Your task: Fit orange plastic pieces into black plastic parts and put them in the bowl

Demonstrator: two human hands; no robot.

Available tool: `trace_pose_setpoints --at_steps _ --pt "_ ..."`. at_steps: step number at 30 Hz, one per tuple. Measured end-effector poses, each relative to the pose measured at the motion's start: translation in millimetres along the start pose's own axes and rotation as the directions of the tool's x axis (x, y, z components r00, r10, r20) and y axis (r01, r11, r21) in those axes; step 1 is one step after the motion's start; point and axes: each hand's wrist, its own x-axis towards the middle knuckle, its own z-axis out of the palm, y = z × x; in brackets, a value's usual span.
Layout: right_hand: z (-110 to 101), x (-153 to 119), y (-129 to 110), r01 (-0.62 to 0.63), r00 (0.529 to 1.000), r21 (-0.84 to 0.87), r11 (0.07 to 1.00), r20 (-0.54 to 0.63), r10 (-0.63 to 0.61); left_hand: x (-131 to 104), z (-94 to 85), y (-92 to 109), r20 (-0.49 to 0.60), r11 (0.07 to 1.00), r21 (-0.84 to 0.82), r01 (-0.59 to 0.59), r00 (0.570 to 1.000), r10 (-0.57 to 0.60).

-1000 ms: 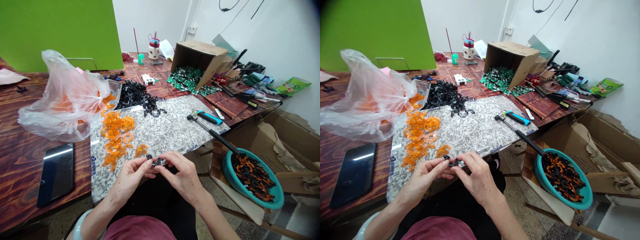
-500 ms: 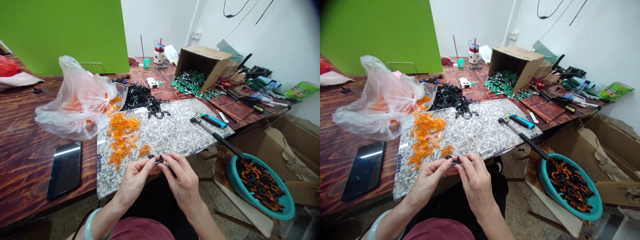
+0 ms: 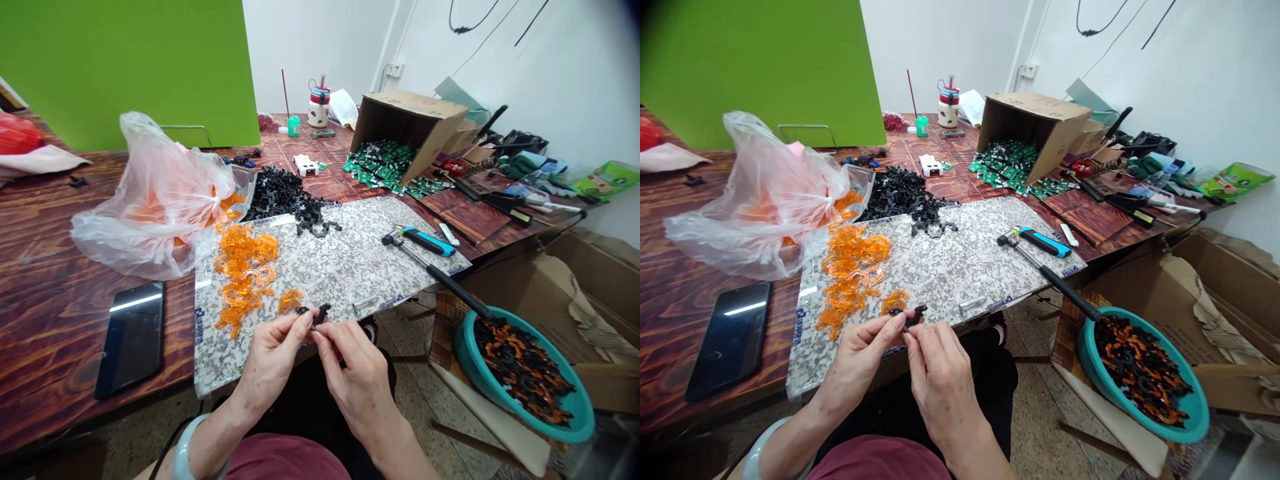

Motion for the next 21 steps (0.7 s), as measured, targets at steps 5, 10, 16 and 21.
trace_pose_setpoints --at_steps 5,10,16,21 --pt "1.9 -0.6 0.1 0.012 1.000 -0.042 0.999 0.017 -0.011 -0.9 0.6 0.9 -0.001 1.000 -0.021 0.004 1.000 -0.004" --pt "2.4 -0.4 0.2 0.024 1.000 -0.047 0.999 0.014 -0.024 -0.3 1.3 -0.4 -0.010 1.000 -0.015 0.005 1.000 -0.005" --pt "2.8 1.4 -0.1 0.003 1.000 -0.038 0.999 0.018 -0.002 0.7 1.3 0.0 -0.002 1.000 -0.020 0.005 1.000 -0.005" --pt "-2.7 4.4 -2.3 -0.115 0.993 0.125 0.986 0.041 0.110 -0.6 -1.5 1.3 -0.026 0.996 0.079 -0.051 0.998 0.053"
